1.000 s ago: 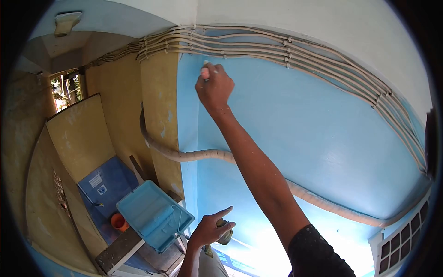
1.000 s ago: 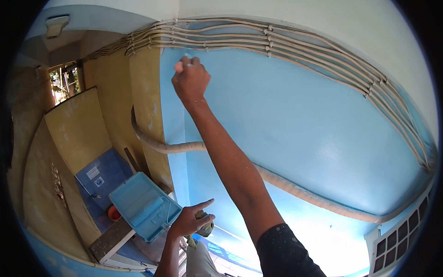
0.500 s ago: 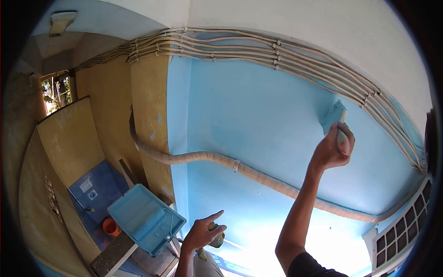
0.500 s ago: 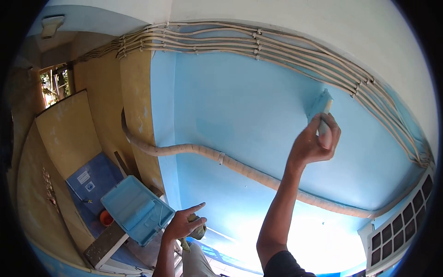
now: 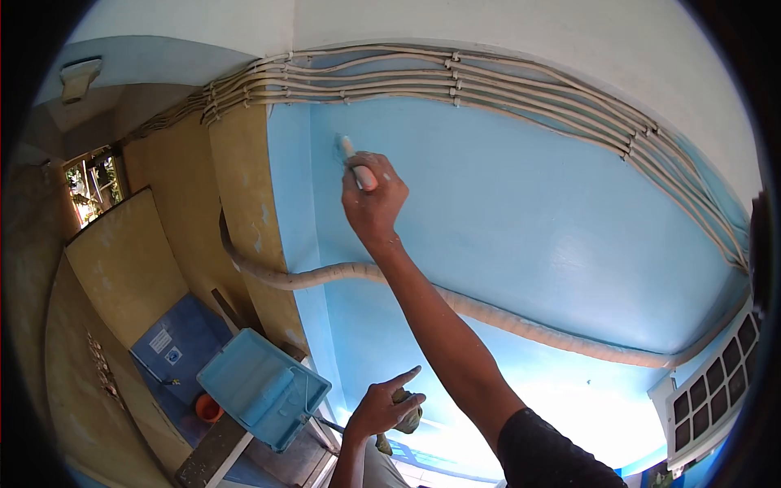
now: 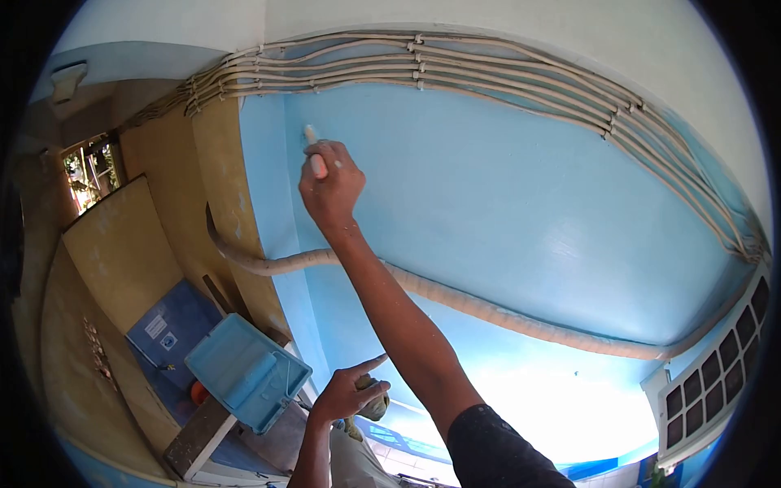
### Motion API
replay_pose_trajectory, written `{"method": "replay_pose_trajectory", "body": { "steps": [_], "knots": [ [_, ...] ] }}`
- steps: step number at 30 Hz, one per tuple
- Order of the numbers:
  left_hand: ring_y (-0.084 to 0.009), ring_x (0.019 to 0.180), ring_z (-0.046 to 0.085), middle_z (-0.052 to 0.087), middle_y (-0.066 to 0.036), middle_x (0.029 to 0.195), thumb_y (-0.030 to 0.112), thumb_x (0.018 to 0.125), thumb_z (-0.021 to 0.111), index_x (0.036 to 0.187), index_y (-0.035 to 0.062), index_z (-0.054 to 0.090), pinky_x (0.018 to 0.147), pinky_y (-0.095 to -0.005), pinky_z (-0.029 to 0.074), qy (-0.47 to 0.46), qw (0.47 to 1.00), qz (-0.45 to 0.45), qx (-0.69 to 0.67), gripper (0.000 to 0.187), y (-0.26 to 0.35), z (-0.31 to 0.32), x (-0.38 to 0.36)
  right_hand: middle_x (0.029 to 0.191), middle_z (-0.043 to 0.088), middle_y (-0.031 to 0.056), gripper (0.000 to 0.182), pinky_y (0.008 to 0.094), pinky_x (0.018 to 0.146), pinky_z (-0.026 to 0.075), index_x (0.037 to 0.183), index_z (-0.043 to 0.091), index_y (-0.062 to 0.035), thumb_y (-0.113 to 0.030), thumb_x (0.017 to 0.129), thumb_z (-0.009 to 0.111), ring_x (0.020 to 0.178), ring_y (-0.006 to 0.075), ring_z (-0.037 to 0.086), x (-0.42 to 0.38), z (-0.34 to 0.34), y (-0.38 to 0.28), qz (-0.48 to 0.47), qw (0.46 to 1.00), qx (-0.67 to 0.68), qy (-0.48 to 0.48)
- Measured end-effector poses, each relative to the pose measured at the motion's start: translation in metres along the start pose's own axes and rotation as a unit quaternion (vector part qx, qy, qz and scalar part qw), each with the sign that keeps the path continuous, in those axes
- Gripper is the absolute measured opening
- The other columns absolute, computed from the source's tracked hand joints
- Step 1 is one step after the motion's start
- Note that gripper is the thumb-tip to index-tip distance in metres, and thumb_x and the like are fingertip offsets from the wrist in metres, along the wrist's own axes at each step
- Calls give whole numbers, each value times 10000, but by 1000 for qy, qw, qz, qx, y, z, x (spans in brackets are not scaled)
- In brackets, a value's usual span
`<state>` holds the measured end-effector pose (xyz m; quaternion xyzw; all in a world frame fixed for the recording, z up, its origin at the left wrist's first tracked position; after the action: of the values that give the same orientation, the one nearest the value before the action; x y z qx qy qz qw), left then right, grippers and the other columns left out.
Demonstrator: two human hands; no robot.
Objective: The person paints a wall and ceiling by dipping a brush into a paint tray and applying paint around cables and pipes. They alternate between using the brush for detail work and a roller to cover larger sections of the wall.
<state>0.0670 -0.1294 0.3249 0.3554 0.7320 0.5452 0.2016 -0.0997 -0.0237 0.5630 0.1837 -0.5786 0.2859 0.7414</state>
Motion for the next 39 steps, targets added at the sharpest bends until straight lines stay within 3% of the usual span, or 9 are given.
{"method": "replay_pose_trajectory", "body": {
  "steps": [6,10,13,23,29,31,33,36,39],
  "knots": [
    [-261,1167,640,631,-226,1324,383,895,743,1442,87,532,1026,-368,483,47,998,-33,6,657,-46,-17,-35,1010,723,112,57,317,780,592,851,702,46,99,836,711,970,208,680,-7,-147,29,168,968,62,177],
    [-297,1206,633,622,-236,1331,415,899,733,1441,89,531,1038,-376,477,30,990,-130,-45,664,-55,-30,-57,1033,690,116,87,342,760,637,885,683,18,95,846,690,970,234,693,-12,-220,0,-6,955,-204,215],
    [-293,1138,669,657,-235,1275,406,902,730,1444,95,530,1006,-380,498,28,987,-148,-58,656,-56,-27,-59,1020,688,149,134,369,807,623,893,690,-3,115,832,674,997,284,698,-21,-202,-9,-131,903,-383,143],
    [-322,1091,692,673,-263,1217,445,923,690,1483,115,484,979,-402,512,-11,996,-86,-38,682,-49,-3,-40,1046,739,74,179,353,708,599,873,744,-101,-9,727,699,922,263,714,-89,-39,12,-1,985,-16,-173],
    [-209,1077,675,650,-208,1306,343,909,734,1457,72,507,979,-358,508,12,992,-94,-84,652,-80,9,-42,974,736,-6,135,320,735,584,820,744,-130,-129,687,768,902,182,675,-19,-24,28,-309,818,-52,-482],
    [-228,1072,688,662,-220,1276,336,915,723,1454,64,507,977,-365,514,12,995,-60,-82,641,-75,15,-31,1081,740,-2,159,309,880,589,810,754,-116,-109,662,809,1066,205,668,-16,-30,32,-395,636,-128,-650],
    [-185,817,704,740,-187,950,340,922,716,1463,65,498,791,-354,547,16,996,-28,-79,645,-73,24,-20,926,686,-13,221,293,821,575,797,755,-123,-248,621,802,948,189,637,-18,-55,43,-433,587,-119,-674],
    [-106,495,427,471,-2,514,374,938,693,1482,71,476,525,-334,357,-11,998,2,-64,659,-62,27,-7,756,615,-37,336,269,749,556,776,762,-134,-411,589,789,832,161,603,-6,-108,35,-465,503,-127,-717],
    [-109,492,444,503,-19,530,390,942,684,1482,66,472,518,-329,356,-1,997,28,-75,665,-71,31,-1,728,644,-22,354,272,738,551,780,765,-124,-412,580,806,803,151,628,8,-155,14,-444,437,-140,-770]
  ]
}}
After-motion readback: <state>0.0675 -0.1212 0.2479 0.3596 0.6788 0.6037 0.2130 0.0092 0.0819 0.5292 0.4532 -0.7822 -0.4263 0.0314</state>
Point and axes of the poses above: each hand's wrist, its own x-axis towards the middle knuckle, its own z-axis out of the palm, y = z × x, the point moved 1 cm from there along x, towards the middle knuckle
